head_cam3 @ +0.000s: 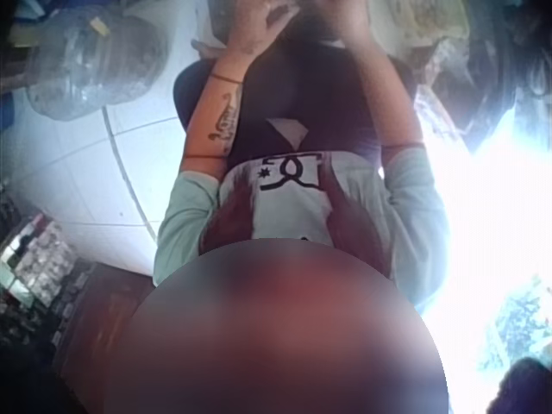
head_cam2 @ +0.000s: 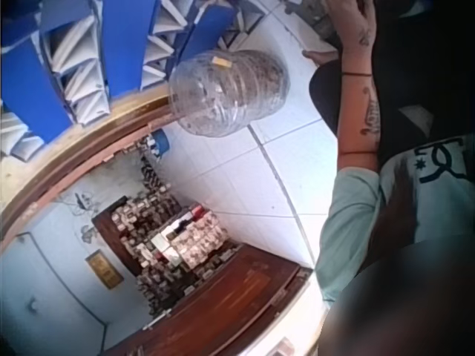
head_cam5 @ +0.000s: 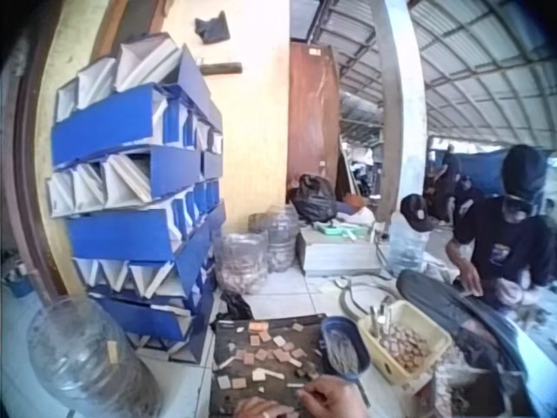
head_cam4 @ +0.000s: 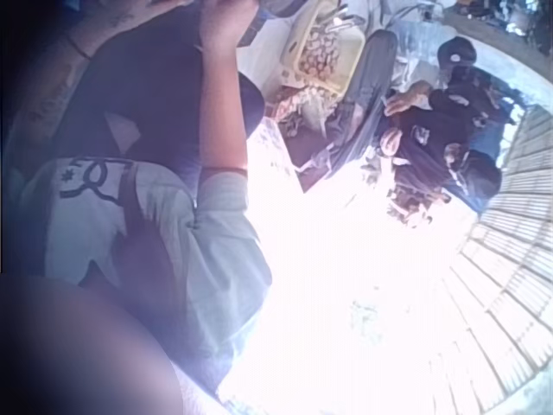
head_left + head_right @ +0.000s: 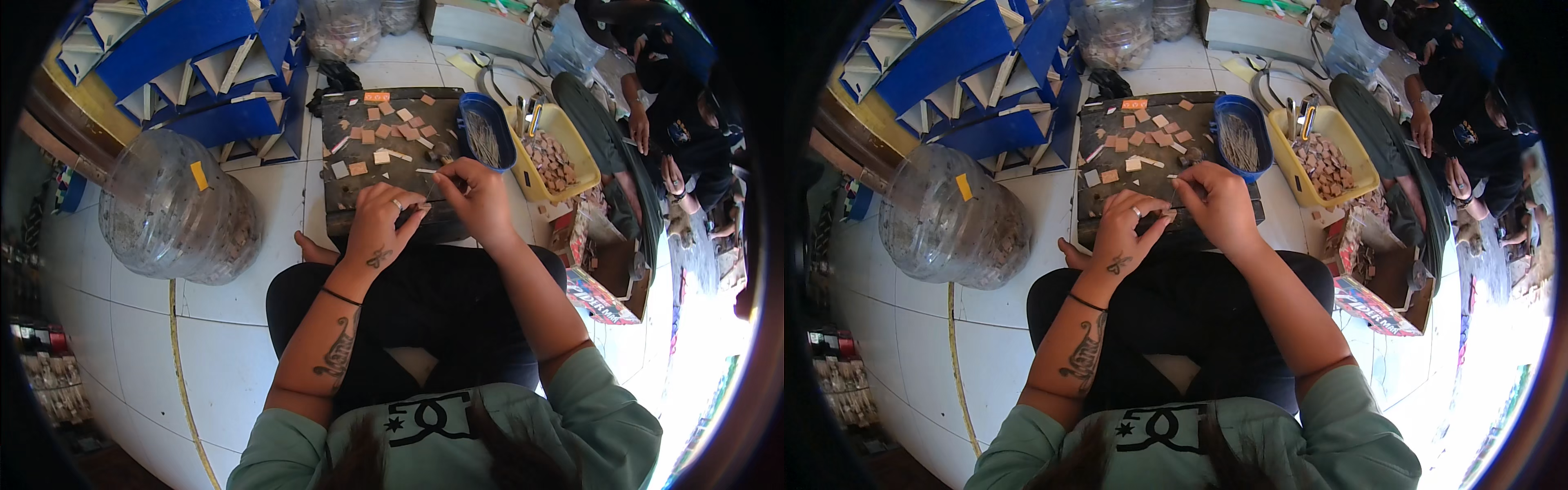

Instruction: The person sits on the floor and repeatedly picks up small wooden blocks and thin sticks, then uses a hammer to drive the sticks into the blocks. The person places the assembled items into a nearby container.

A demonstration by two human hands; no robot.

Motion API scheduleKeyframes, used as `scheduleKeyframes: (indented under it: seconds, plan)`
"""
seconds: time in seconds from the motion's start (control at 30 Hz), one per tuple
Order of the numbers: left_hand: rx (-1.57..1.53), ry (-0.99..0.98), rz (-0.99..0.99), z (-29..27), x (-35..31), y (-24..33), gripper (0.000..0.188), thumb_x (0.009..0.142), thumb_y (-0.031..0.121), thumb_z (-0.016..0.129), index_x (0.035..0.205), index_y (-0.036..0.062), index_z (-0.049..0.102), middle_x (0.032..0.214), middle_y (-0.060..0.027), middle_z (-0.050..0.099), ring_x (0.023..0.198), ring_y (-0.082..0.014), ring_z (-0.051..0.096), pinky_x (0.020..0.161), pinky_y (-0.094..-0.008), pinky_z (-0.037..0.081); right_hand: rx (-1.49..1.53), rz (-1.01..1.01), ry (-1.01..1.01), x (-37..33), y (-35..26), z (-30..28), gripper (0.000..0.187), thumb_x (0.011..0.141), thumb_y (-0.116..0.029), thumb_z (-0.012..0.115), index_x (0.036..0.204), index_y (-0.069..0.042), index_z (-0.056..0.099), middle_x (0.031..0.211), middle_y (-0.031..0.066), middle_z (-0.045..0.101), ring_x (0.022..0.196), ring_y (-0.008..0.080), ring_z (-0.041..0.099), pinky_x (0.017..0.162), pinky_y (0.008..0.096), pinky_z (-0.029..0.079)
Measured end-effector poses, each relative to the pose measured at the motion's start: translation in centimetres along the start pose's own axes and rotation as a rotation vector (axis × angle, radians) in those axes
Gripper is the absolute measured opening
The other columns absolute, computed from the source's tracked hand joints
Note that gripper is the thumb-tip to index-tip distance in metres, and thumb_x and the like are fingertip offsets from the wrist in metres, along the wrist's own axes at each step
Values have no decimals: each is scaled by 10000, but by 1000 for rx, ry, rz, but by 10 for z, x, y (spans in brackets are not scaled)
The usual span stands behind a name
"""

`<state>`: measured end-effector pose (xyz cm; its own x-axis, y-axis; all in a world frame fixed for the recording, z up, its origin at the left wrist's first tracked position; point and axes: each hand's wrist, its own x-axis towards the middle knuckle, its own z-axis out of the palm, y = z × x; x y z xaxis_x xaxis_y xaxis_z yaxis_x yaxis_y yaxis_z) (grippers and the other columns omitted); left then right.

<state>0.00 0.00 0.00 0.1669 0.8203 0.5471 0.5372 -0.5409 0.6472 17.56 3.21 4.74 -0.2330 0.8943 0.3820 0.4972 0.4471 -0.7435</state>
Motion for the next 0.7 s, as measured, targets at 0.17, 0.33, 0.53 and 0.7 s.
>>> scheduleKeyframes:
  seconds: [0.17,0.33,0.53,0.7]
  plan:
    - [62,24,-21,0,2,-4,62,812,113,717,867,89,698,812,-16,664,850,-237,589,922,-388,403,-12,-68,-49,-1,-3,3,105,818,-68,720,825,13,652,770,120,627,652,253,609,568,333,479]
    - [60,28,-16,1,1,-6,48,813,107,711,854,90,693,802,-21,658,848,-239,589,926,-391,402,-65,-299,-43,-2,-2,2,93,772,-27,723,819,-7,645,780,113,625,738,308,613,642,378,499]
    - [66,41,-28,0,1,-2,51,807,91,709,848,76,683,809,-31,657,857,-241,594,921,-394,409,-174,-441,-59,-2,-8,1,145,730,-26,735,834,-21,636,822,110,623,791,319,606,701,395,501]
    - [43,134,43,3,6,3,64,804,79,706,831,34,669,833,-72,638,827,-277,596,835,-405,458,-244,-434,-96,-2,-9,3,144,751,-69,734,851,-23,641,831,106,616,819,319,601,722,398,498]
